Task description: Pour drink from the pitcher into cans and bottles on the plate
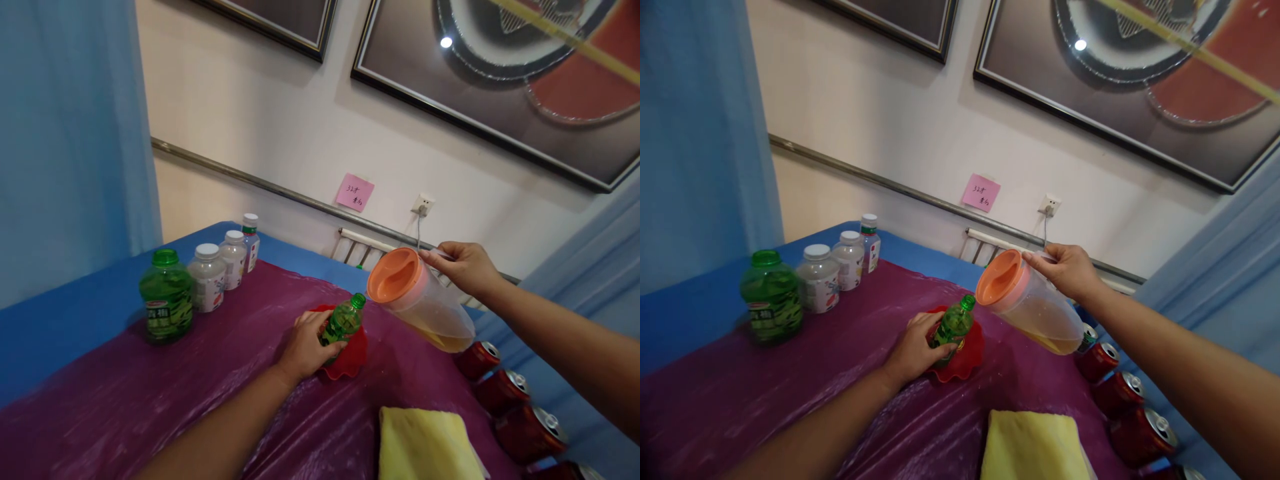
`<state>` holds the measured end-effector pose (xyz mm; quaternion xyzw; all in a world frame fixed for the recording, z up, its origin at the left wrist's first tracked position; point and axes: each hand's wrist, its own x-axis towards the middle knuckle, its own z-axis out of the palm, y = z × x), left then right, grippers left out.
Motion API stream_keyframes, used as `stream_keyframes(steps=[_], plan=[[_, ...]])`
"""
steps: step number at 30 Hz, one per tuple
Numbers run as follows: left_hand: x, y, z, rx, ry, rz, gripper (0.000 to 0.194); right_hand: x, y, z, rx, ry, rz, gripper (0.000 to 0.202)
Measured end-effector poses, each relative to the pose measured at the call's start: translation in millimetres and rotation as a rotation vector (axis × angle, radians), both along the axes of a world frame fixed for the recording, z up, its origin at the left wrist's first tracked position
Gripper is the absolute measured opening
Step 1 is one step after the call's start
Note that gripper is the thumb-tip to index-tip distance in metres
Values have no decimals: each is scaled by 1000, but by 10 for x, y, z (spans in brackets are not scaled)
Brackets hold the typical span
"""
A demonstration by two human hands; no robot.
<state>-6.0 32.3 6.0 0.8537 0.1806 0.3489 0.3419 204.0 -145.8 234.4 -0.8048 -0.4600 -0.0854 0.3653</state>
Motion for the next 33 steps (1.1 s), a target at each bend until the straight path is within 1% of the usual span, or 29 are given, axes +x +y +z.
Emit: stream_keyframes(steps=[8,18,23,26,29,31,33], plan=[[-5,-13,18,-6,17,5,63,-23,15,9,-17,14,-4,61],[-2,-6,10,-10,2,2,63,-53,7,23,-25,-44,17,65],[5,1,-3,-8,-7,5,63,-60,5,-11,-17,-47,11,66],[7,5,-14,-7,-13,8,63,-35,-6,-71,7,-8,12,64],[10,9,-26,-6,-14,1,64,7,-41,-173,46,60,5,59],[14,9,-32,-5,-22,-6,64,49,-82,-278,87,131,-19,58],[20,7,-34,-9,-40,-3,63,109,-139,-429,173,237,-44,58]])
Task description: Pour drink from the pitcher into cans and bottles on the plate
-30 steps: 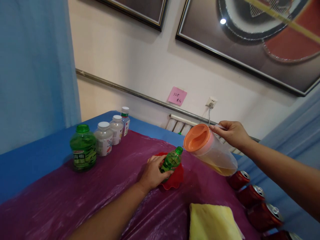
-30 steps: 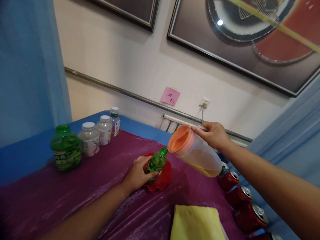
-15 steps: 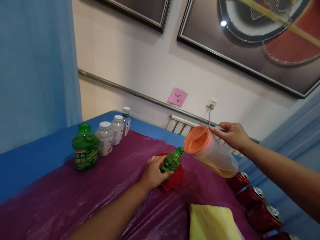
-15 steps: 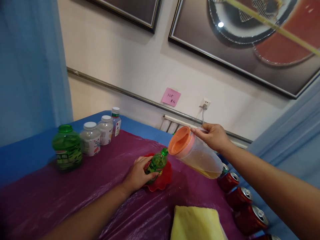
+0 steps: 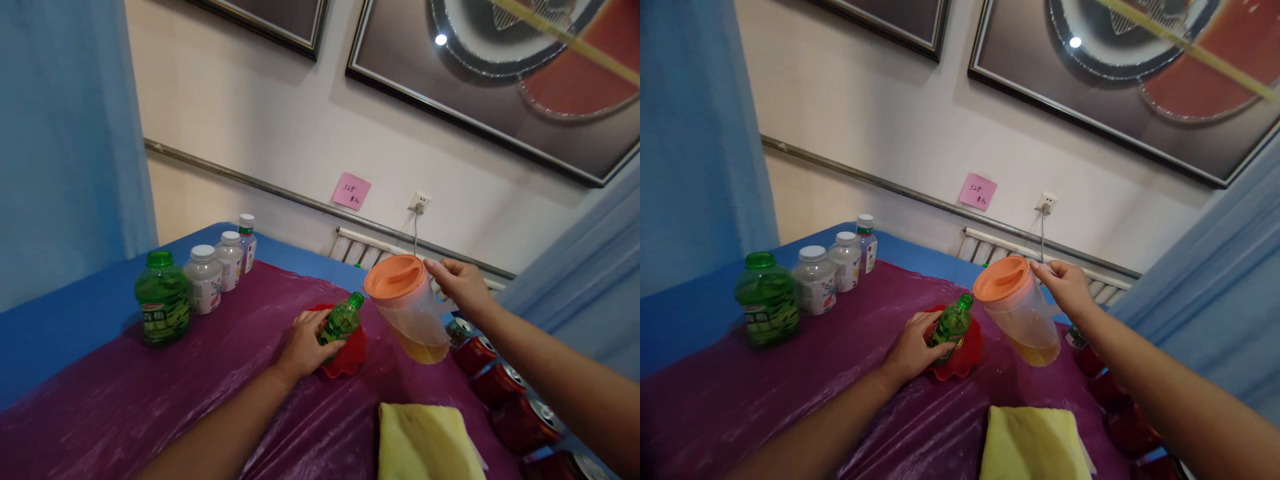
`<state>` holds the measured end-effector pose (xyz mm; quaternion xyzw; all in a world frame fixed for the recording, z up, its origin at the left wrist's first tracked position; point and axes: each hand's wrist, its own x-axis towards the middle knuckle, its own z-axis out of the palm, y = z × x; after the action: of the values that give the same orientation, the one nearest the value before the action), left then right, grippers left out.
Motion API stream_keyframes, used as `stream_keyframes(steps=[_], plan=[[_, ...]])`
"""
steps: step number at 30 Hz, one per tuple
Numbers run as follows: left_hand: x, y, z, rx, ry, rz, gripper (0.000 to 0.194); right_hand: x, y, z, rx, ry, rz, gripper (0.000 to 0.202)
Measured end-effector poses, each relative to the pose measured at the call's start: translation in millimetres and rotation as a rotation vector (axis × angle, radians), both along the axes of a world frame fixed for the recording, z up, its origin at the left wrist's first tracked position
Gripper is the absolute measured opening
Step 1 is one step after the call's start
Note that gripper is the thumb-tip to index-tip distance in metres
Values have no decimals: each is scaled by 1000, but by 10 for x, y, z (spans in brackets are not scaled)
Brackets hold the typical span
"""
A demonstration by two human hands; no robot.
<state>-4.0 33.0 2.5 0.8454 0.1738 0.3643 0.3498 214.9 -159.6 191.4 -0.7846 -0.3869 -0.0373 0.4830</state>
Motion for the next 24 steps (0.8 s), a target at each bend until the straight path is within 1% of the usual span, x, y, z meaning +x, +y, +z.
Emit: stream_keyframes(steps=[2,5,7,10,12,14,17,20,24], plan=[[8,-1,1,-16,-16,6,61,74,-68,-200,134,132,-34,57],[20,4,10,-40,-27,11,58,173,-182,-563,353,309,-120,55],[27,10,15,-41,-36,11,56,199,-256,-809,465,382,-170,56],[35,18,16,-46,-47,18,56,172,-339,-1123,547,432,-216,56],[41,24,8,-61,-54,27,56,133,-367,-1280,578,444,-245,56],[47,37,-8,-79,-63,28,57,96,-379,-1395,616,453,-274,54],[56,66,-32,-113,-68,22,58,48,-387,-1507,664,461,-302,53],[65,90,-31,-186,-64,45,61,0,-415,-1576,689,476,-305,55],[71,91,30,-310,-69,59,61,-34,-504,-1637,669,483,-282,52]])
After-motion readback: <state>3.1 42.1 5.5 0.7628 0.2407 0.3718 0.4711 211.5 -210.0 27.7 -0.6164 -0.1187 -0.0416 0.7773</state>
